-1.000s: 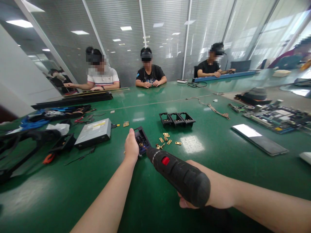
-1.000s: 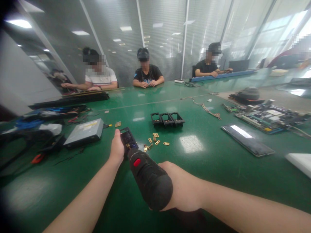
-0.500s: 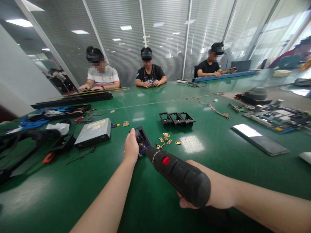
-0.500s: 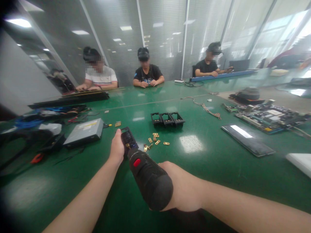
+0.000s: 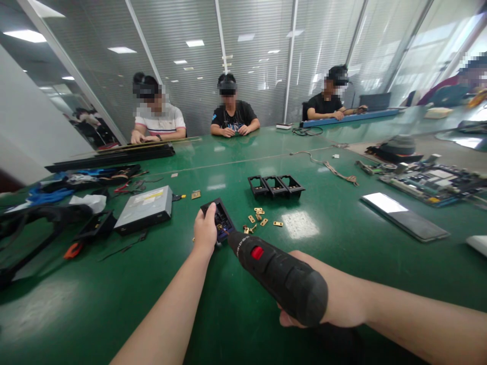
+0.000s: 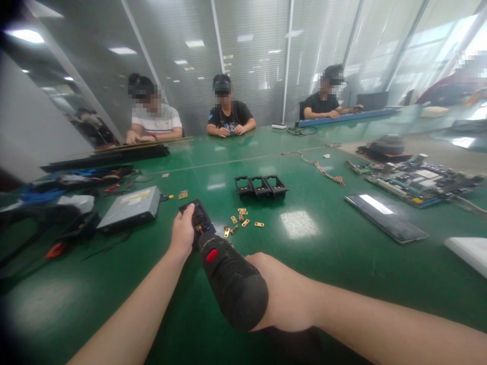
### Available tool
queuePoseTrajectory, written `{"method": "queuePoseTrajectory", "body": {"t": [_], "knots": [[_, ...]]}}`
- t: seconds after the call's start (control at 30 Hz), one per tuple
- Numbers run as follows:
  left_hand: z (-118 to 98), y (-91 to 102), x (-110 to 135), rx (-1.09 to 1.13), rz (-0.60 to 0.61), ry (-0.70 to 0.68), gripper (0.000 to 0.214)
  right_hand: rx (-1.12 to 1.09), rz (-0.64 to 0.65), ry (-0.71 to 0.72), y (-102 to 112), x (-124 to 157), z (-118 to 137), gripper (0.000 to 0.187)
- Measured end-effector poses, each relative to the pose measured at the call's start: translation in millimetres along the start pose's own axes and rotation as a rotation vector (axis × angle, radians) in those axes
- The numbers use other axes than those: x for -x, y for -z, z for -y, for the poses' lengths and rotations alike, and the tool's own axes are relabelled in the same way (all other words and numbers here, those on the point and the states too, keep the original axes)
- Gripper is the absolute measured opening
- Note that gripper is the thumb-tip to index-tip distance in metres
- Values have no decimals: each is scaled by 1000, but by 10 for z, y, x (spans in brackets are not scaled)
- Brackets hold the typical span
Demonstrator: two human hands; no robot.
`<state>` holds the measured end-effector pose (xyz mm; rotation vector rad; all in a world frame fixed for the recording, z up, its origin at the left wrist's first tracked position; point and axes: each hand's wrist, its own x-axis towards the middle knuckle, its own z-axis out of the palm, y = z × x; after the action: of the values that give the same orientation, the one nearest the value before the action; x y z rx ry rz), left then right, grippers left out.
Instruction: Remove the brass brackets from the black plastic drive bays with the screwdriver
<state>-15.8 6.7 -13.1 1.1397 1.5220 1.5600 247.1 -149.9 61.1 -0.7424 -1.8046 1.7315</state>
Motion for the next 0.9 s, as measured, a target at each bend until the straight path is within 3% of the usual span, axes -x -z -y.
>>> {"method": "queuePoseTrajectory", "body": {"t": [0.1, 0.57, 0.9], "knots": [[-25, -10, 15, 54, 7, 62, 48, -17, -2, -25, -11, -10, 13, 35], [-29, -4, 14, 21, 17, 27, 54, 2, 18, -14, -17, -9, 30, 32], [-39, -10, 12, 25, 22, 1, 44, 43, 6, -38, -14, 4, 47, 30]]}}
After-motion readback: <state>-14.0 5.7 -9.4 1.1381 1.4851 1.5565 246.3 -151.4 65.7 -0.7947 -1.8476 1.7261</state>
